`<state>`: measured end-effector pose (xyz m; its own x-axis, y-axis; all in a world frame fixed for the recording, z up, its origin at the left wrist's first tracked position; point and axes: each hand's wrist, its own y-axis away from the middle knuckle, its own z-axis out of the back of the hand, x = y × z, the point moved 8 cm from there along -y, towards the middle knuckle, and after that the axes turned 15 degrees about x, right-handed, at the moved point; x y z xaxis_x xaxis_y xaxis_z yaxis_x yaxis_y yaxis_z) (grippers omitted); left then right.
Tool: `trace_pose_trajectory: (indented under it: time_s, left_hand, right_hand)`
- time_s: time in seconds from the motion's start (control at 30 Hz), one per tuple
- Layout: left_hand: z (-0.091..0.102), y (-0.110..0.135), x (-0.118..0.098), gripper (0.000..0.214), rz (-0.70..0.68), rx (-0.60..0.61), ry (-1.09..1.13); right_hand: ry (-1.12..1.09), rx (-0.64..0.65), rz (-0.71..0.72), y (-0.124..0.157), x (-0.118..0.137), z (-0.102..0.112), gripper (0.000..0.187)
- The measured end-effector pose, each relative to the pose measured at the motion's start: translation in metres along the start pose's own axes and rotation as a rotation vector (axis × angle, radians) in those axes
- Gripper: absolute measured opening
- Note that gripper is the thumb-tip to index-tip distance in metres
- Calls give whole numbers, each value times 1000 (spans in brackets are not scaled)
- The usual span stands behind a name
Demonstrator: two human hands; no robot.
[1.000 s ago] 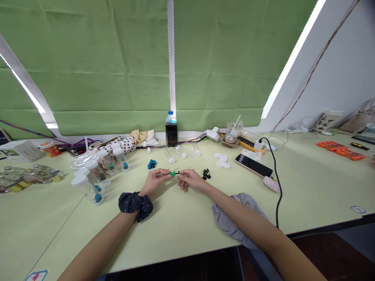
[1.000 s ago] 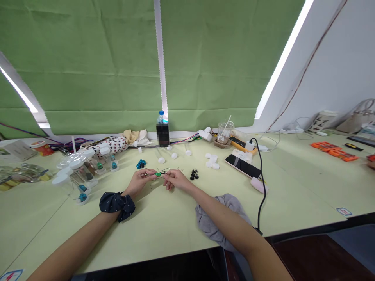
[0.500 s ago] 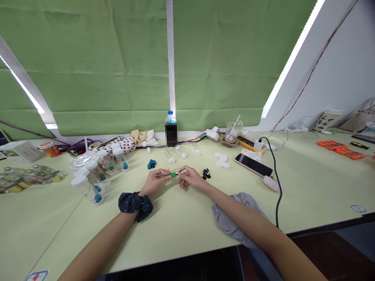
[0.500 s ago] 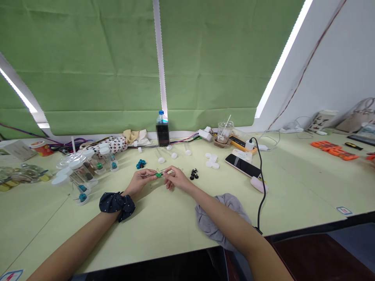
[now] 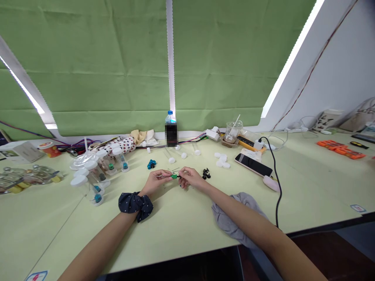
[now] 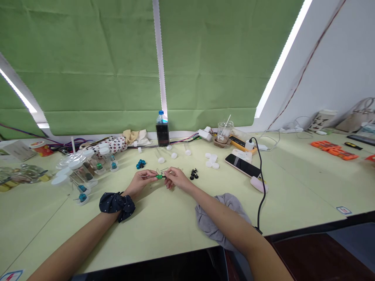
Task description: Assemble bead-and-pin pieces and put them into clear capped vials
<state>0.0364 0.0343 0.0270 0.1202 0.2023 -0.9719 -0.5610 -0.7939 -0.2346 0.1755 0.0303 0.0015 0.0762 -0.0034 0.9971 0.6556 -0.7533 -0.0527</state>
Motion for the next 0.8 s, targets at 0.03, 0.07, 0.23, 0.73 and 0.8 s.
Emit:
trace_pose_trajectory:
  time_s: [0.03,0.07,0.23,0.73,0.8]
  left_hand:
    - [0,0,-1,16,1,-1,1]
    - [-1,0,-1,16,3,-2,2]
    - [-2,0,-3,19,9,-8,9]
    - [3,0,-3,18,-30,-58,24]
    - [4,0,-3,18,-32,-67,22]
  right_hand:
    - [1,-1,4,0,0,0,43]
    - [1,-2,5,0,1,0,43]
    - [-13,-15,-32,0,-1,-1,44]
    - [28,37,-26,2,2,-6,44]
    - [41,47,-20,3,2,-7,43]
